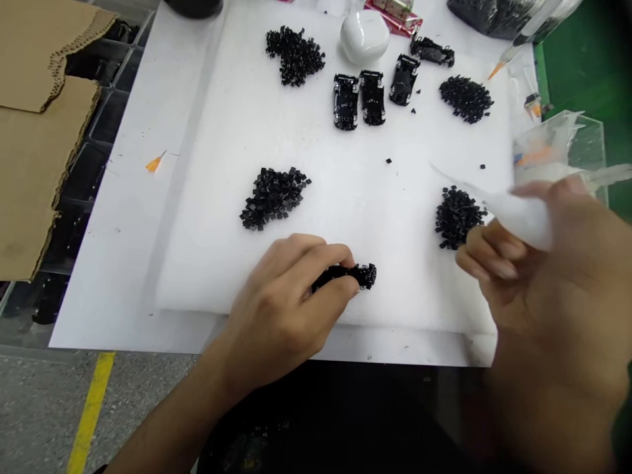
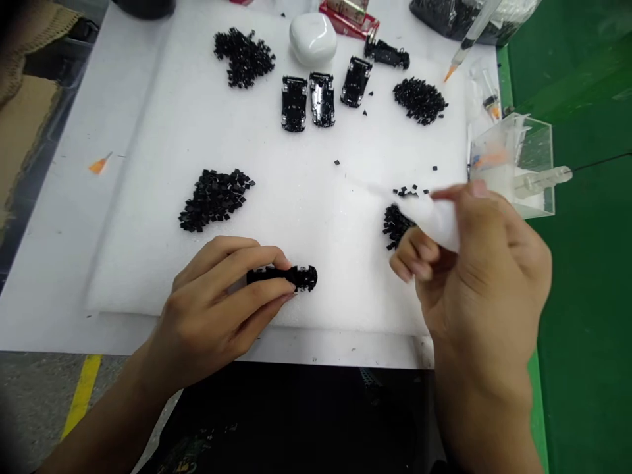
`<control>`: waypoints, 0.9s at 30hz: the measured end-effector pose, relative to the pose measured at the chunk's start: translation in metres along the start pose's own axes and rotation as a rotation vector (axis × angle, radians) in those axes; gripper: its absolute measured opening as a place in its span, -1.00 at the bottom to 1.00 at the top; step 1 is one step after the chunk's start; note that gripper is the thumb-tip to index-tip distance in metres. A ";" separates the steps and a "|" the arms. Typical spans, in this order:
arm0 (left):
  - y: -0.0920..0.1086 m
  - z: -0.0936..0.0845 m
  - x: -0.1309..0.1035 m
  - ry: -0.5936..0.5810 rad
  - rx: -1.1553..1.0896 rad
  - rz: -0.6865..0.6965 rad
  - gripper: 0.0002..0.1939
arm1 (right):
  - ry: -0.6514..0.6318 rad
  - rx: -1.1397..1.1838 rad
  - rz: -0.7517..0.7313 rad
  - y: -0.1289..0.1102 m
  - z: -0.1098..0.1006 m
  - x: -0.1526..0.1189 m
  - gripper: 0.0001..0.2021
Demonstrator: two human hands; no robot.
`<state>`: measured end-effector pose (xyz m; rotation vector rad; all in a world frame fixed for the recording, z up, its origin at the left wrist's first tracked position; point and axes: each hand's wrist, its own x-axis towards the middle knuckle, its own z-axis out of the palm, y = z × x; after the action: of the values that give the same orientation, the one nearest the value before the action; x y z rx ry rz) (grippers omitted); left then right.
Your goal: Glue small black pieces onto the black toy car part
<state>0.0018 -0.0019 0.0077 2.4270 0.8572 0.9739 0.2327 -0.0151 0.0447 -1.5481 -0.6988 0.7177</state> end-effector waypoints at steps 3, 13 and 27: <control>0.000 -0.001 -0.001 0.005 0.019 -0.002 -0.87 | -0.119 -0.235 -0.263 0.001 0.010 0.016 -0.76; -0.001 -0.003 -0.005 -0.079 0.069 0.131 -0.68 | -0.286 -0.689 -0.513 0.018 0.015 0.024 -0.37; -0.008 0.001 -0.003 -0.072 0.129 0.226 -0.61 | 0.418 -0.562 -0.608 0.027 -0.126 0.121 -0.69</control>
<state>-0.0024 0.0015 0.0015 2.6975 0.6501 0.9269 0.4076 -0.0015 0.0217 -1.7714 -1.0313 -0.2810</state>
